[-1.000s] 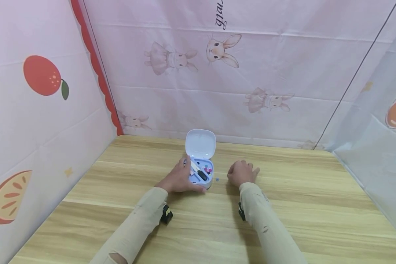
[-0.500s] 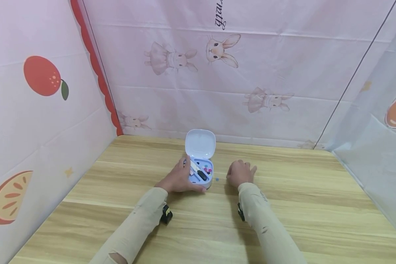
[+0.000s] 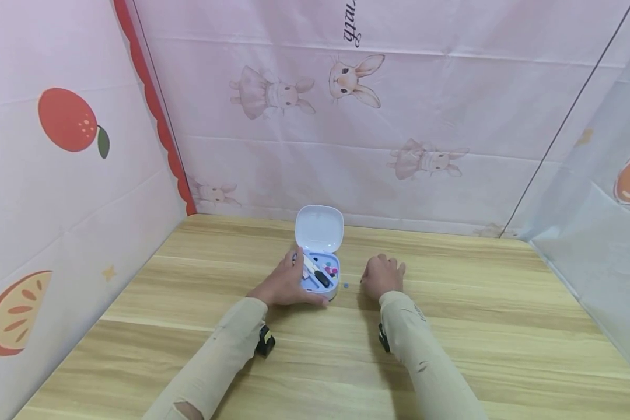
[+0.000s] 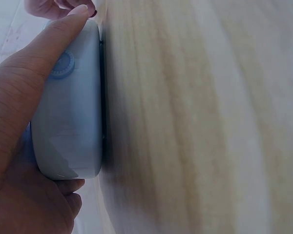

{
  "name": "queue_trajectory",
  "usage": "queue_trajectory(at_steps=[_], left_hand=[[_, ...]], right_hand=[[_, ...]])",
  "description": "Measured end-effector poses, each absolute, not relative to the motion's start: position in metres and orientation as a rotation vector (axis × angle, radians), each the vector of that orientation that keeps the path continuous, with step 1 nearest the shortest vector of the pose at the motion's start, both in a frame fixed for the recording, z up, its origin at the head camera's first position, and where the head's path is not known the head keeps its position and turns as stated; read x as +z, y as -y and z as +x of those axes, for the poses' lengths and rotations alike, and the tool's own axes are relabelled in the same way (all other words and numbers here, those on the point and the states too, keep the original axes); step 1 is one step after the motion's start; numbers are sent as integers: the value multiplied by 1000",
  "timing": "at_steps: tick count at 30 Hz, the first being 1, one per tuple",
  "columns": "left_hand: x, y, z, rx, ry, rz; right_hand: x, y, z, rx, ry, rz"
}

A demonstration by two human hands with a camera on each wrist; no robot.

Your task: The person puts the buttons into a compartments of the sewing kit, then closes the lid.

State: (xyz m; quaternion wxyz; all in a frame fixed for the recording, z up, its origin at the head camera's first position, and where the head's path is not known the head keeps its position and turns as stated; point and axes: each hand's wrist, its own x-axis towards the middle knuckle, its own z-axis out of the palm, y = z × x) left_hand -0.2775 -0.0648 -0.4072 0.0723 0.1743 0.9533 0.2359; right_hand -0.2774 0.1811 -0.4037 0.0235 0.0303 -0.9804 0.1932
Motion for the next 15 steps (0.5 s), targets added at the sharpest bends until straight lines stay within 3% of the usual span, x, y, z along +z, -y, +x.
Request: queue_trajectory(at_steps=[15], left_hand=[[-406, 65, -277, 732, -2861, 533]], right_hand=[[-402, -179, -280, 586, 2972, 125]])
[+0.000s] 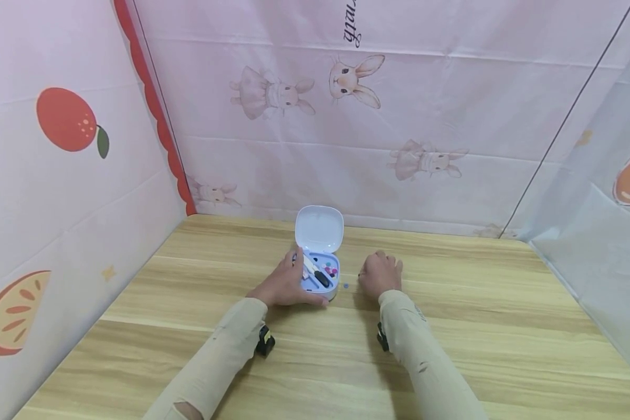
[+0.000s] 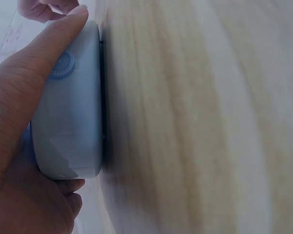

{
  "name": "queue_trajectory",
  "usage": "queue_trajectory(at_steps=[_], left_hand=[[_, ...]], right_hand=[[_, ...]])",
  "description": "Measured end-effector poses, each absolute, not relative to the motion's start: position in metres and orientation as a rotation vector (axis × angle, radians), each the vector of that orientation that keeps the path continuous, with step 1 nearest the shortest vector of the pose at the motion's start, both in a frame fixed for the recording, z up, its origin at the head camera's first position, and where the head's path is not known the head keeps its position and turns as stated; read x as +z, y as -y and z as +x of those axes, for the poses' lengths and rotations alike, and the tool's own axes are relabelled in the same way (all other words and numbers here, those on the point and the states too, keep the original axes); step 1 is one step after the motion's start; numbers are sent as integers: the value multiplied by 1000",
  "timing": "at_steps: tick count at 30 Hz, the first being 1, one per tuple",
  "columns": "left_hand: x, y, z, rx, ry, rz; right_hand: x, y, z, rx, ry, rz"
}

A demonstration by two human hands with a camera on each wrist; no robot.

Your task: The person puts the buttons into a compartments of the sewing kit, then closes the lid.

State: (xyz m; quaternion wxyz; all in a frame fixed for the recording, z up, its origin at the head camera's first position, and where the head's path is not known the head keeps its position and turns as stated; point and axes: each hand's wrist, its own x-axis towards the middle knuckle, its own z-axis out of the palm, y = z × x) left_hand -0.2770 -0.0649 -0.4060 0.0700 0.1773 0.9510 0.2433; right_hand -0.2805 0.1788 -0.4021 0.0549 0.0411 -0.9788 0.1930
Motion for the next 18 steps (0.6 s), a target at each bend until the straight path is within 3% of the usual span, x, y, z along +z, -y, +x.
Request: queue_trajectory(at_steps=[18], left_hand=[[-409, 64, -279, 701, -2866, 519]], right_hand=[[-383, -152, -281, 914, 2841, 247]])
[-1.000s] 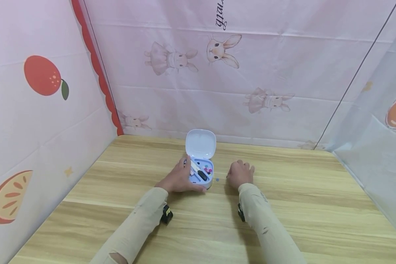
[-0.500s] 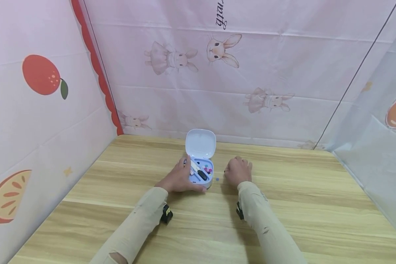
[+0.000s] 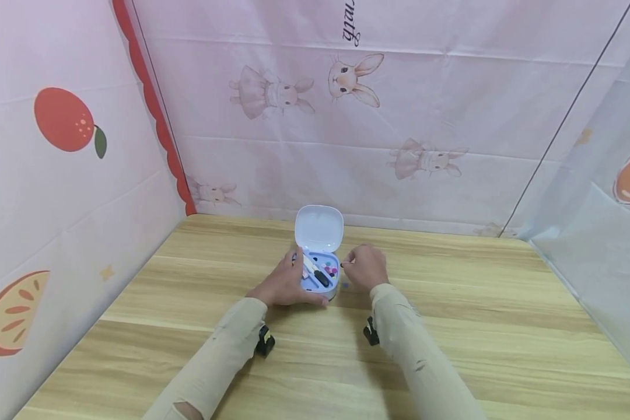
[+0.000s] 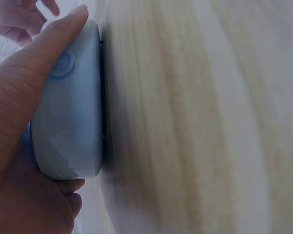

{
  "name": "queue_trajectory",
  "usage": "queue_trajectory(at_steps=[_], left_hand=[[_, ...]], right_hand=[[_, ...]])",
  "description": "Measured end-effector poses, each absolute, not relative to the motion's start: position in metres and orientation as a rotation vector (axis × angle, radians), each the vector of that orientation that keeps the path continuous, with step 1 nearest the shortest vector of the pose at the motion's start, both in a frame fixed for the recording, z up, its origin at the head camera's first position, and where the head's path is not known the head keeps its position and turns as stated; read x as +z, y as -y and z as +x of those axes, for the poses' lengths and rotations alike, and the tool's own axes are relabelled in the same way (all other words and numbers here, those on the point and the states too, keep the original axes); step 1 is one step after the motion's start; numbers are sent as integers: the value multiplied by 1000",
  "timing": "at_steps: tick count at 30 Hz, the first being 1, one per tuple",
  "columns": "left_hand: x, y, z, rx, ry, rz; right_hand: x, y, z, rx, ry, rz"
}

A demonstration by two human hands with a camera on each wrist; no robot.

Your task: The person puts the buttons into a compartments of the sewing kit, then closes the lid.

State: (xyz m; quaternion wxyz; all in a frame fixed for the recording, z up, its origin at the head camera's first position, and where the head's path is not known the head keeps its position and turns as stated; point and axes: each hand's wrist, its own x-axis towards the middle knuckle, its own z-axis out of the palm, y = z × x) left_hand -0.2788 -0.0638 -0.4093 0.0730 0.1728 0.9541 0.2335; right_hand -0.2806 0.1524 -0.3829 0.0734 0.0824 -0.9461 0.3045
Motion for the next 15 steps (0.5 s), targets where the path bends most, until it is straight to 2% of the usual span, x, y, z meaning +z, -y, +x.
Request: queue_trajectory(at_steps=[6, 15], left_hand=[[-409, 65, -278, 709, -2867, 545], [-407, 65, -276, 701, -2848, 559]], right_hand=[[-383, -141, -280, 1076, 2847, 231], [-384, -134, -280, 1060, 2856, 274]])
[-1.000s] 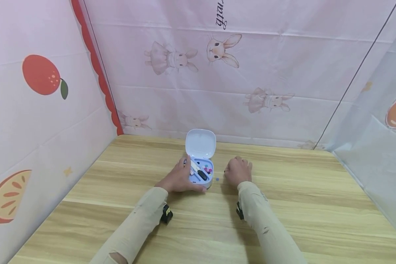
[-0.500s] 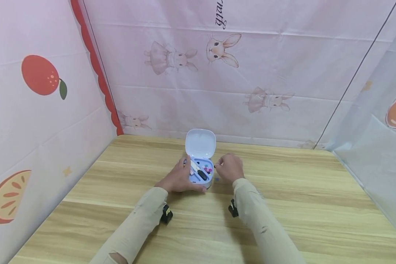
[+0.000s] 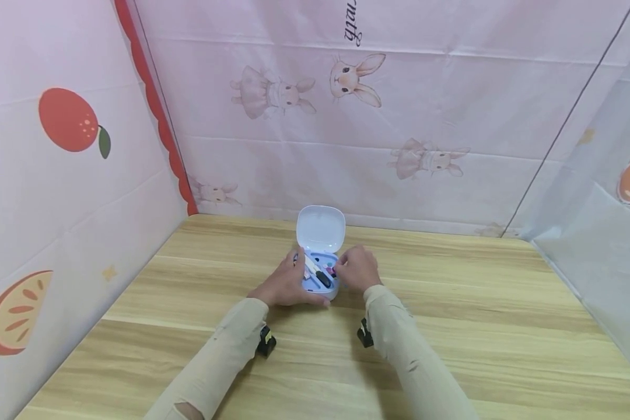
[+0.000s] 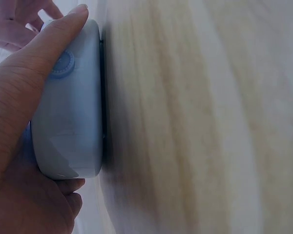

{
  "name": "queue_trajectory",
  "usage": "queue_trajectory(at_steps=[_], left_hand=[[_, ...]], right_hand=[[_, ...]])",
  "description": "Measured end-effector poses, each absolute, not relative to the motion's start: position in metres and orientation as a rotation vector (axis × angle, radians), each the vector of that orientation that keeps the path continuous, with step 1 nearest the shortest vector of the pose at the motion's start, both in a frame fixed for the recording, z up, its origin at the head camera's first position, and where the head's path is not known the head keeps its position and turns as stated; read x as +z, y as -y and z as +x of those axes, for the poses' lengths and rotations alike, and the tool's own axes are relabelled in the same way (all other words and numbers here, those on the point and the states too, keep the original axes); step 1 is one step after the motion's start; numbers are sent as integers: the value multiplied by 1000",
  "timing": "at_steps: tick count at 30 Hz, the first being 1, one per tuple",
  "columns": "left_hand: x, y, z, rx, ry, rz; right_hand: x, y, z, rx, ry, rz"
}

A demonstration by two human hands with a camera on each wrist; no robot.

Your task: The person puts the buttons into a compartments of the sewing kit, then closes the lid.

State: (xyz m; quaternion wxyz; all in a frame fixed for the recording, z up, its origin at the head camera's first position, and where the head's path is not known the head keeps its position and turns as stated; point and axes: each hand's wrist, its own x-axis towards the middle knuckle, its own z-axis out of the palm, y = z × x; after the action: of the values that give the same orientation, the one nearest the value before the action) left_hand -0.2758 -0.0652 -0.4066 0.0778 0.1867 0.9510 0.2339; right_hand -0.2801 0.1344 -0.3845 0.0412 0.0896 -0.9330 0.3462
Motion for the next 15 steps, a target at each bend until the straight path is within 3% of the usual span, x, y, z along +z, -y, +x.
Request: queue_trajectory(at_steps=[15], left_hand=[[-407, 65, -274, 706, -2851, 563]], right_hand=[[-386, -132, -277, 1028, 2875, 277]])
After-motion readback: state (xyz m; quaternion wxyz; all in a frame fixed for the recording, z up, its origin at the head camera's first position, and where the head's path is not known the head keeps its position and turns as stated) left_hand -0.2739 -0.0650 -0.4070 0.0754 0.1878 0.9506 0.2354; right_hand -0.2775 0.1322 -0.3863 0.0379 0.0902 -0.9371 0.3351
